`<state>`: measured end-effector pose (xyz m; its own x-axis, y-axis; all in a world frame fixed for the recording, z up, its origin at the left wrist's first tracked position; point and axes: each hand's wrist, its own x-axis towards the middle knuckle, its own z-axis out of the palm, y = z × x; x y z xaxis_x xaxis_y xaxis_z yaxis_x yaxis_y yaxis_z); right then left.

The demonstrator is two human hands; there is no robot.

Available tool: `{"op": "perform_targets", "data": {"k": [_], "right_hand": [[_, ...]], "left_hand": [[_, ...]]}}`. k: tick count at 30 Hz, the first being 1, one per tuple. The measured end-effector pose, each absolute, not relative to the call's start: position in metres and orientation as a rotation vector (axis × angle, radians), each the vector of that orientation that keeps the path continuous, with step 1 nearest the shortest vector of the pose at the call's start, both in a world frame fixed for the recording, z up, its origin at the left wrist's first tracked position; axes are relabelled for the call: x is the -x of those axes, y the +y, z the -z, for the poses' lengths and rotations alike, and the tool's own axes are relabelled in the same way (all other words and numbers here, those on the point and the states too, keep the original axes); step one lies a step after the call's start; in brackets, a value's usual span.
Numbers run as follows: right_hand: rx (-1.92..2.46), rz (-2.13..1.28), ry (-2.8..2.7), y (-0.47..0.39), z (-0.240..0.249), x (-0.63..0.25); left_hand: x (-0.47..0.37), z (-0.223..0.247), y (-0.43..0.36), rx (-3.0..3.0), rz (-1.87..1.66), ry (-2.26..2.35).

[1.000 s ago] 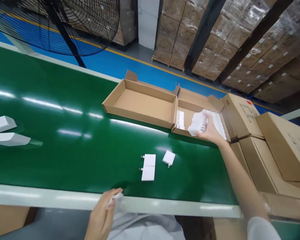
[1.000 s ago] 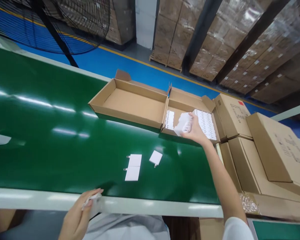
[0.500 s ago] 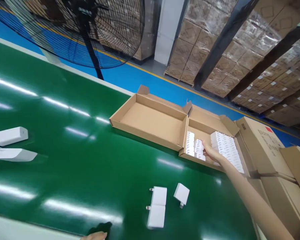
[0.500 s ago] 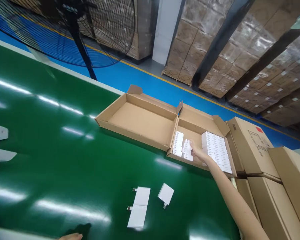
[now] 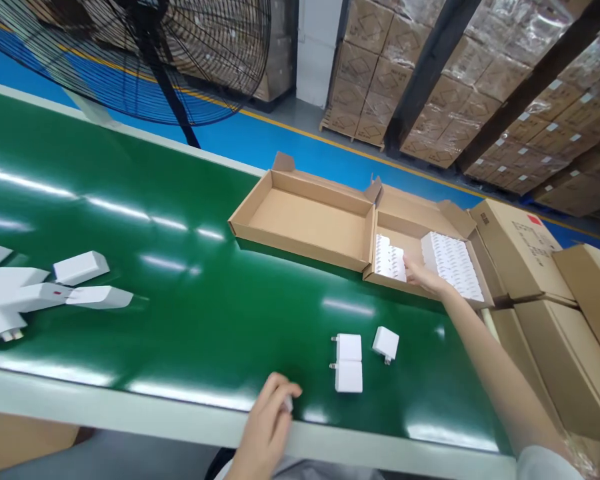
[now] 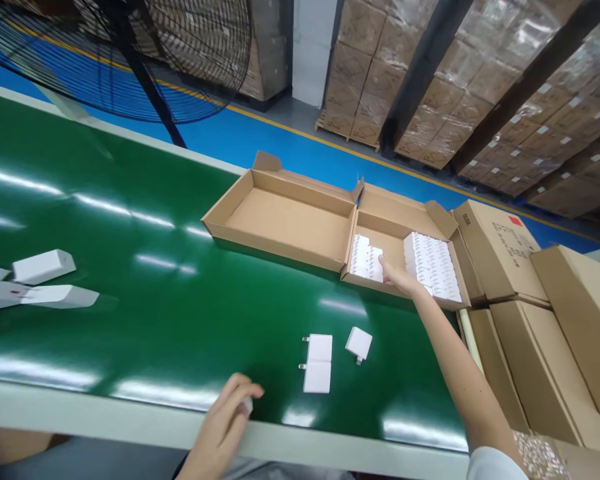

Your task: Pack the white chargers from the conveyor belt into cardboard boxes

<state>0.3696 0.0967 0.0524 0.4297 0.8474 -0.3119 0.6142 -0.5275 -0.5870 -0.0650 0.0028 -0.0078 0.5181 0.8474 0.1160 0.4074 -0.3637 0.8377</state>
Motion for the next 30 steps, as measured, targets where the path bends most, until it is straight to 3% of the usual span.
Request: {"op": "perform_targets", "data": {"k": [3,5,7,10,15,23,30], "right_hand": [[2.352,-0.480,-1.477,0.060,-0.070,-0.334],[2.153,-0.346,-1.862,0.030,-0.075,-0.299],[1.887,-0.607,-2.174,0.003,-0.068,-0.263],[1.825,-0.779,-2.305,-0.019,-0.047,-0.229],[1.923,-0.735,-2.222,-0.028,-0.032,-0.223],[1.497,-1.284,-1.725,-0.057,-0.011,-0.197],[1.620,-1.083,-1.661,-0.074,-0.004,-0.213]], "left_hand": [[0.023,-0.002,-0.003,-2.219,-0.389,1.011],[-0.004,0.001,-0.009,-2.407,-0.272,1.034],[-0.027,0.008,-0.013,-2.500,-0.246,1.054],[-0.043,0.013,-0.013,-2.476,-0.220,1.026],[-0.011,-0.004,-0.003,-2.341,-0.056,1.012],[0.011,-0.022,-0.006,-2.479,0.045,1.176],[-0.029,-0.019,-0.013,-2.462,0.163,1.070]]}}
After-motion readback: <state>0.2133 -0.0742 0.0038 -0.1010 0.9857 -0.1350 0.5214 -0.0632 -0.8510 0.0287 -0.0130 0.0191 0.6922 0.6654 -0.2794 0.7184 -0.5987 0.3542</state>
